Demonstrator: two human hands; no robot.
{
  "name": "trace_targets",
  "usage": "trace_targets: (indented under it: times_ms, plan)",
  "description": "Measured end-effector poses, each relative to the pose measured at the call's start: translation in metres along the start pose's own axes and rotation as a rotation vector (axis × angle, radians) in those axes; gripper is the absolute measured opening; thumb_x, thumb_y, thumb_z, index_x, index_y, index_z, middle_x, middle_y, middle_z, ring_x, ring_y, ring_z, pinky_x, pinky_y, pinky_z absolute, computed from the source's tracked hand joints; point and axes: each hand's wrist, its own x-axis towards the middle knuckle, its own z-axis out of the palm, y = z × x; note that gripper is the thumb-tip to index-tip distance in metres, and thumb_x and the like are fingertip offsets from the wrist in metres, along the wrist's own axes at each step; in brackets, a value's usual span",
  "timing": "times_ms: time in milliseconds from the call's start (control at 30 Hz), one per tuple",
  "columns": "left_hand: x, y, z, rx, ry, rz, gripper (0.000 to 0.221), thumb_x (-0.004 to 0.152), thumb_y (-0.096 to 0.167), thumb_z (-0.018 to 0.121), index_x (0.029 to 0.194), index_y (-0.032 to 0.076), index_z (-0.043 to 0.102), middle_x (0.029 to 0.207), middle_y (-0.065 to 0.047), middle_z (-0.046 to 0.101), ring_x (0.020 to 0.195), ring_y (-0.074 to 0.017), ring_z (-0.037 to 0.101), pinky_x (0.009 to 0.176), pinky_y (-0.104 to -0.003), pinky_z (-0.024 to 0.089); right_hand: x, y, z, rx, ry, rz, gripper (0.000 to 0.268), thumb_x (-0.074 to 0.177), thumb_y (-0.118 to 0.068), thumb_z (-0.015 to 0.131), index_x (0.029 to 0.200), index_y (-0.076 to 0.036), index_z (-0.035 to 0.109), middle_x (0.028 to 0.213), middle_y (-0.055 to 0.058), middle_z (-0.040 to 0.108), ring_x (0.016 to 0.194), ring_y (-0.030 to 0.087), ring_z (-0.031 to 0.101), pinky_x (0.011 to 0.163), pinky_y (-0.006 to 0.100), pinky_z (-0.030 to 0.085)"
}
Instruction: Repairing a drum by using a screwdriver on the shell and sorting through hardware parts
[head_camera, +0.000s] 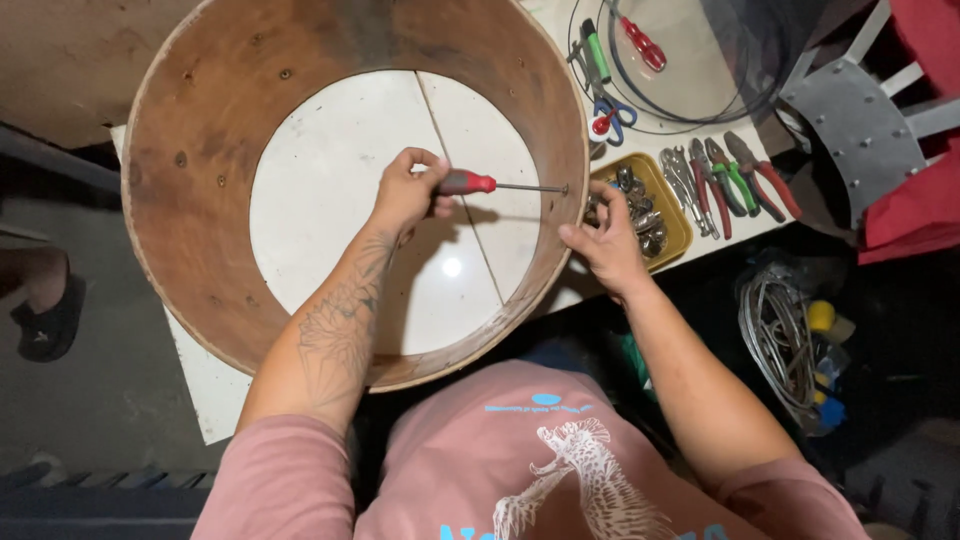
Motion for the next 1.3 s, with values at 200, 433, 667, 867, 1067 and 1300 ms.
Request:
trace_targets:
  times_ms: [200,433,667,867,1067,1300]
  plan:
    - [0.026,-0.026,0.001,-0.097,-0.043,-0.062,0.030,0.091,0.021,0.065,0.117,0.006,0.061,0.099,-0.020,0.064,0.073,-0.0305,0.075,0.060,-0.041,0.070,0.002,0.039,-0.017,-0.037,0.291,0.028,0.046,0.100,-0.042,0.069,0.129,-0.008,0.059,0.130,0.011,0.062,0.116,0.032,0.064,0.086,0.051,0.061]
    - [0.026,-0.022,-0.007,-0.050,-0.099,0.054,0.031,0.104,0.027,0.058,0.126,0.005,0.054,0.064,-0.013,0.065,0.040,-0.0263,0.066,0.035,-0.034,0.058,0.037,0.029,-0.031,-0.610,0.274,-0.162,0.048,0.078,-0.006,0.067,0.125,-0.016,0.072,0.103,0.009,0.077,0.105,0.026,0.073,0.099,0.040,0.054]
    - [-0.039,0.049,0.003,0.026,-0.155,-0.217,0.041,0.099,0.029,0.050,0.122,-0.001,0.066,0.076,-0.008,0.063,0.058,-0.0125,0.064,0.048,-0.025,0.061,0.104,0.040,-0.057,-0.791,0.347,-0.186,0.035,0.082,-0.026,0.081,0.116,-0.017,0.078,0.100,0.009,0.077,0.100,0.024,0.073,0.088,0.036,0.059]
    - [0.019,-0.006,-0.006,-0.074,-0.065,-0.033,0.041,0.098,0.021,0.066,0.134,0.003,0.057,0.103,-0.020,0.065,0.077,-0.0292,0.075,0.064,-0.043,0.070,0.078,-0.003,-0.039,-0.887,0.268,-0.100,0.038,0.082,-0.010,0.067,0.117,-0.018,0.079,0.105,0.009,0.077,0.106,0.032,0.071,0.097,0.041,0.054]
    - [0.033,-0.023,-0.006,0.062,-0.017,-0.118,0.033,0.098,0.039,0.067,0.112,0.009,0.070,0.068,-0.021,0.070,0.045,-0.0299,0.070,0.040,-0.046,0.065,0.012,-0.002,0.005,0.044,0.406,0.152,0.028,0.086,-0.014,0.067,0.110,-0.001,0.072,0.125,0.021,0.066,0.113,0.035,0.064,0.089,0.054,0.061]
    - [0.017,-0.010,-0.006,-0.050,-0.100,-0.013,0.035,0.097,0.018,0.062,0.125,-0.002,0.057,0.087,-0.018,0.066,0.063,-0.0213,0.071,0.056,-0.036,0.068,0.057,0.021,-0.012,0.142,0.393,0.329,0.035,0.100,-0.039,0.063,0.110,-0.005,0.062,0.093,0.016,0.062,0.067,0.027,0.068,0.054,0.039,0.061]
